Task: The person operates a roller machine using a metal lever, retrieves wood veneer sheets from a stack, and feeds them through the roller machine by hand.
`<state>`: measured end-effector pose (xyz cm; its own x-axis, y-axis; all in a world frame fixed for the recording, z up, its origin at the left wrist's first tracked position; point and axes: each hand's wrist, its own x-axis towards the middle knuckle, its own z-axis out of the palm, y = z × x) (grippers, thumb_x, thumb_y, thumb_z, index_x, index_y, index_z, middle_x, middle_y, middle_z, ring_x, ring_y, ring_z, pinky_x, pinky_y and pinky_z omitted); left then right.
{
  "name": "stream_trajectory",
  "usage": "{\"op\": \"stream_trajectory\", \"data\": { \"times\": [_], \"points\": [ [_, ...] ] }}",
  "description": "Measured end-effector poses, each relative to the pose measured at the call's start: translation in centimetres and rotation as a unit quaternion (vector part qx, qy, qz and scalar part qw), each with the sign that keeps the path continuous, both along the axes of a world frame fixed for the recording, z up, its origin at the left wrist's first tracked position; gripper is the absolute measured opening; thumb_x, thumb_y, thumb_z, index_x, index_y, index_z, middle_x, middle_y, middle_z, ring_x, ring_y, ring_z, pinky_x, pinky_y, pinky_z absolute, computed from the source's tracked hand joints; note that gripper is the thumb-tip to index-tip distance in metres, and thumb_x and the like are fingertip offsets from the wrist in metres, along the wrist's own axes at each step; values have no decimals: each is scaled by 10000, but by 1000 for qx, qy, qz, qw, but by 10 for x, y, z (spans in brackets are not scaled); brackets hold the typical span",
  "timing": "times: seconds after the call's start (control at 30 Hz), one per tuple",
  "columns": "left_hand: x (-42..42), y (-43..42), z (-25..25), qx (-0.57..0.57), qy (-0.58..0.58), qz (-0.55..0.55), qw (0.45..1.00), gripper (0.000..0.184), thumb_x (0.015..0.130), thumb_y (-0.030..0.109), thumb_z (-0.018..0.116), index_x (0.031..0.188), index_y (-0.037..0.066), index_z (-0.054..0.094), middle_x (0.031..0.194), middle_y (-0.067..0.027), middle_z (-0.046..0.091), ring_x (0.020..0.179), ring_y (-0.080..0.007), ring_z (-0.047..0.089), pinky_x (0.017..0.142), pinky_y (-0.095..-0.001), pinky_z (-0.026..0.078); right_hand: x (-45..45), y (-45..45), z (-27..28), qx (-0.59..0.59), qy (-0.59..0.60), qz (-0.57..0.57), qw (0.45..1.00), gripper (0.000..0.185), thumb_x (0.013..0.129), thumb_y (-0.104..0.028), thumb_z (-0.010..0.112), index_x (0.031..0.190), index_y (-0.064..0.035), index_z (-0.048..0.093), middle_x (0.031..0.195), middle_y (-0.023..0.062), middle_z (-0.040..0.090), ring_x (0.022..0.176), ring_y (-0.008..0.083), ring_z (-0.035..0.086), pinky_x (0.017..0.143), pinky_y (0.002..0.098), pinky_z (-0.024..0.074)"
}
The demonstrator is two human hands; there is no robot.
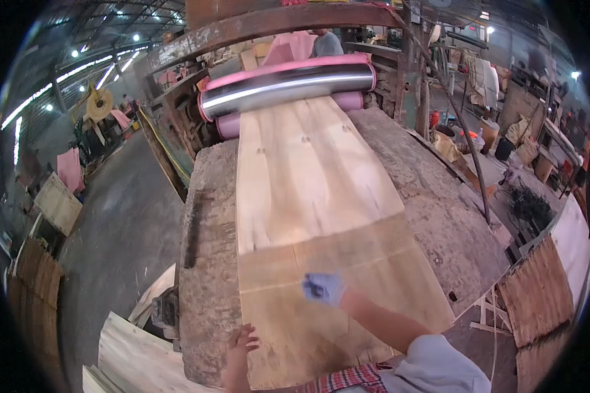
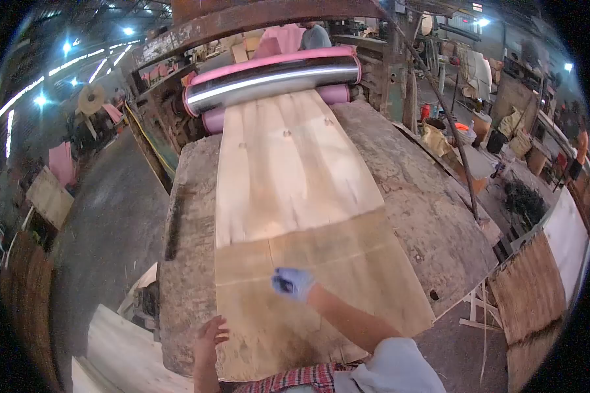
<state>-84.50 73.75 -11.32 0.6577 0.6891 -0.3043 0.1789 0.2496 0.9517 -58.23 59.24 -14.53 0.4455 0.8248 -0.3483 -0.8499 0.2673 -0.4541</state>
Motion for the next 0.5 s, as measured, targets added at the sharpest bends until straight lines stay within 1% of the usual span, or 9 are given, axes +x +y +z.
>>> {"op": "stream_trajectory", "data": {
  "times": [0.07,0.2,0.27,0.3,0.33,0.37,0.43,0.47,0.5],
  "points": [
    [-7,2,-44,287,95,8,953,369,740,169,521,1073,26,456,945,-165,533,876,-247,507,726,-361,410,-27,-18,-18,-26,-20,104,994,224,759,-115,540,963,-28,509,877,122,563,771,237,561,672,349,477],
    [-17,-22,-46,472,183,-62,860,381,720,166,532,1069,32,462,946,-191,514,901,-275,491,762,-363,388,-89,-63,-10,-54,-25,238,970,286,771,-145,531,1030,-30,491,890,118,567,780,216,563,679,334,472],
    [-20,-18,-70,634,228,-68,736,413,701,159,539,1077,17,446,925,-154,532,848,-235,516,725,-320,402,-116,-78,-29,-79,-67,281,954,306,774,-164,530,1046,-30,484,909,113,564,795,208,560,688,327,467],
    [-22,-11,-80,631,228,-67,739,413,701,159,539,1077,17,446,925,-154,532,848,-235,516,725,-320,402,-125,-84,-37,-97,-110,322,935,327,778,-182,529,1063,-31,477,929,109,561,809,200,556,698,320,462],
    [-24,0,-88,408,156,-69,897,428,691,161,544,1078,10,442,928,-124,538,822,-208,524,714,-306,406,-134,-88,-35,-99,-110,323,935,327,778,-182,529,1063,-31,477,929,109,561,809,200,556,698,320,462],
    [-21,3,-77,155,72,-66,983,444,680,162,549,1080,4,439,930,-95,544,797,-181,532,704,-292,409,-143,-91,-29,-86,-164,350,918,330,783,-194,523,1064,-28,476,944,116,557,840,199,547,727,313,449],
    [-20,-3,-21,22,-3,-2,1000,426,660,137,552,1051,-8,463,916,-73,550,769,-156,529,697,-270,408,-160,-90,-16,-72,-220,373,899,334,789,-206,517,1066,-24,476,958,123,552,871,198,537,756,306,436],
    [-21,-6,2,-111,-75,61,989,410,640,112,556,1022,-19,487,902,-51,556,741,-131,527,689,-248,408,-164,-85,-5,-26,-377,405,832,355,793,-228,512,1078,-22,466,979,130,542,901,194,523,783,302,421],
    [-24,-5,2,-109,-77,57,989,410,640,112,556,1022,-19,487,902,-51,556,741,-131,527,689,-248,408,-168,-82,1,20,-522,424,740,377,796,-249,507,1091,-19,455,999,137,532,930,190,508,810,297,405]
  ]
}}
